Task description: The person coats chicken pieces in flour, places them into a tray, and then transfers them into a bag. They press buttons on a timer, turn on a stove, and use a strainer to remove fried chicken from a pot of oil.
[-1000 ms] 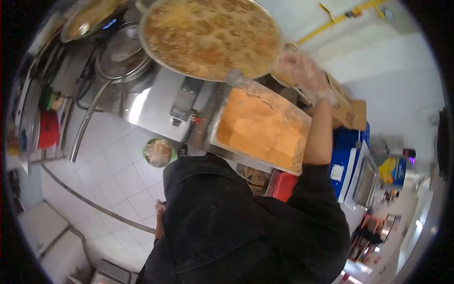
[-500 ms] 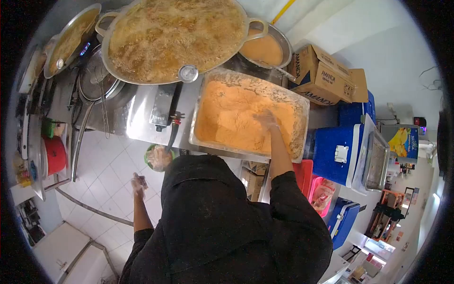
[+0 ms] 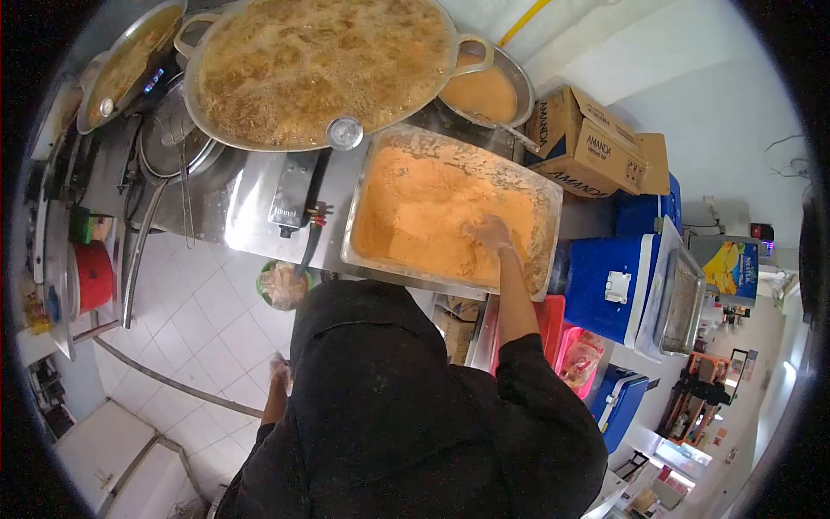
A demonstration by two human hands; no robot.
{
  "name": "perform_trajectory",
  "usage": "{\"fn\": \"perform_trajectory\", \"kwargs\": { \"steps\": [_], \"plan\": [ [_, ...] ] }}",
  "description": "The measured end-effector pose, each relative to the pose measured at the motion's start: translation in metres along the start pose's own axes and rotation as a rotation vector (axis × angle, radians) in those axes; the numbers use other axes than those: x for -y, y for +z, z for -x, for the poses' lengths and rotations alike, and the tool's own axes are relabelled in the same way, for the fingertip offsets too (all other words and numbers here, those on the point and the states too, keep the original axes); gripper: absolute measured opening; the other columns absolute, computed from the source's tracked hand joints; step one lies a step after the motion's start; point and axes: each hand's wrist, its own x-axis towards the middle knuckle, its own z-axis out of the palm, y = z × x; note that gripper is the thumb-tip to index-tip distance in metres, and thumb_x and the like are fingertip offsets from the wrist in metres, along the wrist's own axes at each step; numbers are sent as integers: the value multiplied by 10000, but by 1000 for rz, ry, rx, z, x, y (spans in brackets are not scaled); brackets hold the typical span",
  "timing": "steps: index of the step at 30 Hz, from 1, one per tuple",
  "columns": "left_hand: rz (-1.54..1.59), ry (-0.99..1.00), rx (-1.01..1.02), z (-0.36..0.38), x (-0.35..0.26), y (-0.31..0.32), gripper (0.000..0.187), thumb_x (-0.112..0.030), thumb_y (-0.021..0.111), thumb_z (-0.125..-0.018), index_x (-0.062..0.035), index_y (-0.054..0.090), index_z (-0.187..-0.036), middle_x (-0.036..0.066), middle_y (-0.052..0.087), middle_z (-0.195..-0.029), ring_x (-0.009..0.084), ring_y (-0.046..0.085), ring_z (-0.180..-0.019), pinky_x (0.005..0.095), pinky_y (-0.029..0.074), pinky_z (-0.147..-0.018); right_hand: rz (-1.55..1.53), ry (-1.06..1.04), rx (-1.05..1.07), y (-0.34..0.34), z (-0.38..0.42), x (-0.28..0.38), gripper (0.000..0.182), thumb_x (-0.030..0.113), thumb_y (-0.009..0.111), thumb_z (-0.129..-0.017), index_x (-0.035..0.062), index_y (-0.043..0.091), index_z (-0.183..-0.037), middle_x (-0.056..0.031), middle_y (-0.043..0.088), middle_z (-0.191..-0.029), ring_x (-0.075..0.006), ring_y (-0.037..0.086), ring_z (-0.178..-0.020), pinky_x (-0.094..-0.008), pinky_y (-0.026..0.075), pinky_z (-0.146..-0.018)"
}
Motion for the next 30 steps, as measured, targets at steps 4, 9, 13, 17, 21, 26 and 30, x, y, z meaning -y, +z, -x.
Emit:
{"fn": "perform_trajectory", "kwargs": {
  "steps": [4, 9, 13, 17, 21, 26, 30],
  "plan": [
    [-8, 87, 54, -4, -27, 3, 433, -426, 352, -980, -128, 473, -689, 12, 414, -518, 138, 398, -393, 295, 343, -359, 7, 9, -338, 68, -102, -76, 850, 543, 723, -720, -46, 487, -1284, -222, 590, -1231, -336, 574, -1136, -397, 467, -932],
    [119, 108, 57, -12, -85, 24, 489, -502, 375, -977, -121, 472, -686, -4, 387, -484, 132, 370, -360, 300, 339, -342, 198, 134, -247, 43, -55, 17, 697, 536, 746, -695, -4, 602, -1111, -178, 664, -1076, -312, 631, -1008, -434, 493, -834],
    [72, 198, -43, -6, -121, 37, 473, -495, 385, -979, -130, 460, -688, 1, 409, -511, 126, 385, -379, 294, 346, -348, 326, -232, -427, 60, -35, 11, 549, 425, 789, -681, -3, 646, -994, -159, 686, -885, -290, 666, -774, -400, 532, -693],
    [77, 198, -5, -7, -98, 32, 461, -491, 375, -977, -139, 451, -689, 5, 425, -533, 128, 397, -400, 294, 337, -352, 40, -229, -269, 38, -26, -28, 397, 265, 797, -684, -13, 662, -933, -156, 677, -798, -243, 661, -646, -350, 539, -576],
    [-58, 134, -45, -22, -56, 15, 465, -480, 373, -972, -145, 429, -654, 19, 453, -560, 140, 392, -406, 313, 328, -358, -414, 84, -363, 5, 1, -36, 374, 224, 789, -686, -15, 656, -941, -144, 688, -853, -235, 665, -705, -345, 535, -617],
    [16, -39, -93, -14, -33, 2, 494, -472, 366, -966, -136, 411, -607, 29, 455, -531, 157, 377, -395, 331, 318, -359, 370, -12, -499, -40, 11, -44, 445, 286, 780, -710, 11, 638, -1029, -124, 693, -927, -268, 666, -740, -352, 539, -685],
    [-19, 97, -114, -18, -41, -1, 518, -477, 346, -973, -117, 444, -614, 22, 430, -502, 154, 376, -380, 329, 338, -355, 133, -162, -491, -112, 44, 56, 304, 257, 709, -738, 13, 676, -917, -152, 687, -864, -250, 654, -789, -346, 503, -733]
  ]
}}
